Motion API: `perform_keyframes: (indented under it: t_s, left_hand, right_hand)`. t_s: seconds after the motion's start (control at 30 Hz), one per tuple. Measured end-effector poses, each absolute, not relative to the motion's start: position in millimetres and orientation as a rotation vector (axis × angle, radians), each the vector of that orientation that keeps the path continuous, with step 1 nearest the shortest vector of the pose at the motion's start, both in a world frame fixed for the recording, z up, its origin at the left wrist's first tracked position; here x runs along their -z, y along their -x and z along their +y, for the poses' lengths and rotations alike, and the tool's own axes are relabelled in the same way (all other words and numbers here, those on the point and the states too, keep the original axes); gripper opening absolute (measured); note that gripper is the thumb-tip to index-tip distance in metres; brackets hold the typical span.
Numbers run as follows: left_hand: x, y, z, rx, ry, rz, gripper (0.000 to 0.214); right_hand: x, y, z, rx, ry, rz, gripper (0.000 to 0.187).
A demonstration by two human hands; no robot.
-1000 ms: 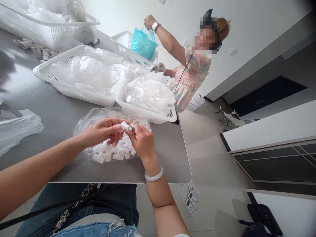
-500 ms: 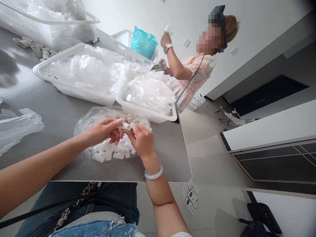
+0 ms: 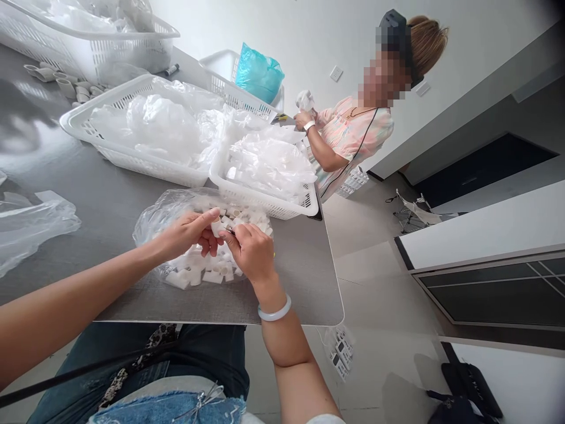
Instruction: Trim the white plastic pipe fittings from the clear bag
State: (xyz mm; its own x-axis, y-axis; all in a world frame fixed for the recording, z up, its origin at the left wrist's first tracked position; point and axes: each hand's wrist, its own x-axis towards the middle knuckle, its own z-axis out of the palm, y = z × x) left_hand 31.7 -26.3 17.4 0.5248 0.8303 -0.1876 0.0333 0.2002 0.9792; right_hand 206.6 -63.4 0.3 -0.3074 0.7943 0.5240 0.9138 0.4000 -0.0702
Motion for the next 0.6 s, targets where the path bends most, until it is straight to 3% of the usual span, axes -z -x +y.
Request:
perform_keyframes:
  t_s: [0.3, 0.6]
  left_hand:
    - [-22.3, -32.8, -30.5, -0.688, -1.263, 0.823, 0.051]
    - [-26.4, -30.3, -33.5, -0.612, -1.315, 0.876, 0.071]
  right_hand:
    - [-1.9, -207.4, -64.0, 0.297, 1.488, -2.161, 0.059]
    - [-3.6, -210.1, -63.2, 0.248, 1.438, -2.197, 0.057]
